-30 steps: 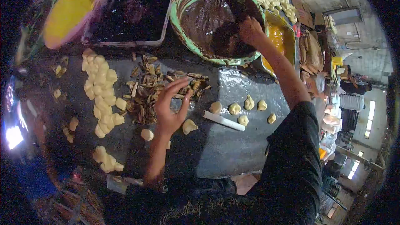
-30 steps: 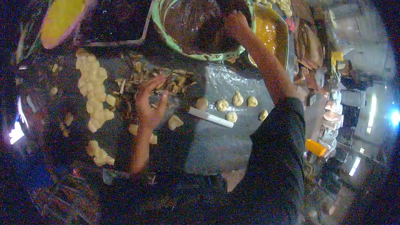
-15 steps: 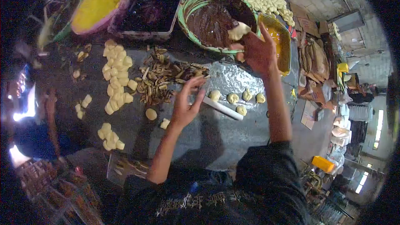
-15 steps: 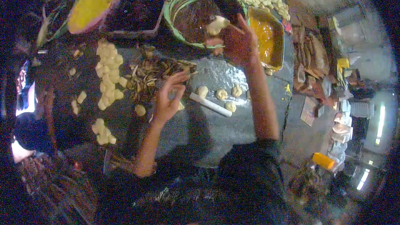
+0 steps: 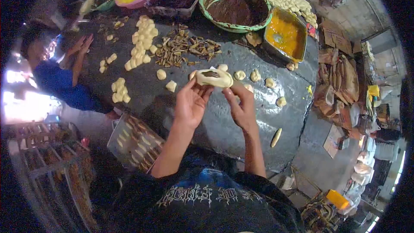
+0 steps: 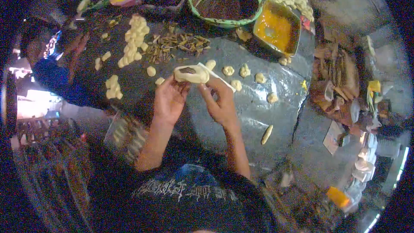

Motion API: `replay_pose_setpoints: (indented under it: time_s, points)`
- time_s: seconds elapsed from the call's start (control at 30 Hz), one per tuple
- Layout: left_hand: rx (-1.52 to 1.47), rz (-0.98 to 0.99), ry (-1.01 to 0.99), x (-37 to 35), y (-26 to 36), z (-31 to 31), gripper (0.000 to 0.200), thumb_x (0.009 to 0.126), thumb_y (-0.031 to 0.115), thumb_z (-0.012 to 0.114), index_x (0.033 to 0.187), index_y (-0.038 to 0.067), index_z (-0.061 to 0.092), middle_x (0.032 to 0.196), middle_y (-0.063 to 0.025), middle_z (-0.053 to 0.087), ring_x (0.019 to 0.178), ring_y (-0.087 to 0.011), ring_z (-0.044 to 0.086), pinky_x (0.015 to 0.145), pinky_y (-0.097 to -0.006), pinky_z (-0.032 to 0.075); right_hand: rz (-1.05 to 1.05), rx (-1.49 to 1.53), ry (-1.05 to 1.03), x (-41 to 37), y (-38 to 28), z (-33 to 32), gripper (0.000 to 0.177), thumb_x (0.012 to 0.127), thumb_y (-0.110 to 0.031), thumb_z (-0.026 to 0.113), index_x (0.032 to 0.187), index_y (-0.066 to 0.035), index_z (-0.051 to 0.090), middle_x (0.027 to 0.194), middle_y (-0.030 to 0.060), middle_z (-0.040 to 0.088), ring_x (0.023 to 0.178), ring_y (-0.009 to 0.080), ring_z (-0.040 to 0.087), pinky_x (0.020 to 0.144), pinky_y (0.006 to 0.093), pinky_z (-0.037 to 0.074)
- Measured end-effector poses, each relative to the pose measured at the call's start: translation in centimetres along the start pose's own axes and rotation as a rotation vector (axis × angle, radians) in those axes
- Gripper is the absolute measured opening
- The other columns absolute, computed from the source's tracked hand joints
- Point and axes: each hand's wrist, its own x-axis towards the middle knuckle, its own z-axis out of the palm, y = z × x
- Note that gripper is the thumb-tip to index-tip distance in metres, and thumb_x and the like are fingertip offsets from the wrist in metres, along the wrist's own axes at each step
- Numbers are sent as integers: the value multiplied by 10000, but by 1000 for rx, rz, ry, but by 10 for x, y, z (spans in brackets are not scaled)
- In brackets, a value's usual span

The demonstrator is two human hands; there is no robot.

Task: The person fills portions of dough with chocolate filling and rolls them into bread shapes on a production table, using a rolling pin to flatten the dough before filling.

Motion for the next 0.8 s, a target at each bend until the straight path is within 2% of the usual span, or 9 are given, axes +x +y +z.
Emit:
replay_pose_setpoints:
  time_s: [0.07,0.17,0.23,0.33,0.4,0.5,0.6,0.63,0.8]
  points:
    - [-214,42,-101,-19,-9,-2,326,1039,212,487,1249,-20,577,1246,-155,650,1108,-266,665,957,-400,588,-271,-213,33,-15,-3,-1,379,949,-203,656,1261,13,648,1354,192,625,1109,320,662,1029,396,470]
    - [-457,158,-230,-35,-8,-14,362,1003,175,506,1277,-53,567,1286,-207,632,1166,-330,644,963,-453,585,-140,-101,-34,-44,-15,5,466,923,-215,690,1354,-62,602,1432,160,571,1011,301,690,911,382,532]
    - [-627,116,-322,-46,10,-9,322,1015,113,456,1252,-77,565,1255,-208,649,1135,-305,663,933,-436,609,-138,-74,-43,-55,-20,8,509,921,-217,696,1395,-89,565,1424,145,582,937,265,705,790,355,560]
    - [-899,-11,-594,-58,33,2,319,975,38,568,1277,-64,559,1276,-195,623,1116,-271,659,905,-353,628,-61,-47,-63,-63,4,10,476,925,-215,693,1373,-95,589,1408,133,600,923,236,707,764,340,552]
    - [-854,30,-663,-63,49,-2,329,986,78,590,1291,-43,558,1276,-193,624,1137,-268,650,971,-371,600,0,-81,-42,-61,19,10,390,937,-210,682,1303,-80,642,1295,127,674,888,210,703,743,331,544]
    - [-688,282,-540,-59,71,-18,363,997,112,593,1331,-17,536,1314,-172,609,1185,-277,625,1031,-393,562,73,-125,4,-41,41,16,322,951,-226,677,1228,-61,690,1114,101,741,825,181,679,716,321,534]
    - [-443,537,-181,-47,93,-46,399,989,156,631,1364,52,548,1353,-140,588,1253,-295,573,1041,-414,542,101,-145,25,-1,57,31,286,987,-223,636,1219,-72,706,904,98,736,799,126,672,712,294,527]
    - [-450,516,-301,-38,103,-61,441,995,167,618,1402,43,505,1400,-137,565,1305,-325,535,1132,-457,458,207,-182,-41,19,54,37,286,991,-219,633,1219,-60,702,912,93,735,814,130,678,721,294,535]
    - [-486,455,-323,5,158,-109,470,995,163,610,1420,20,473,1440,-152,532,1340,-322,507,1155,-468,432,-101,-270,-63,122,100,107,200,944,-124,672,1111,-24,716,944,124,746,795,197,720,742,332,559]
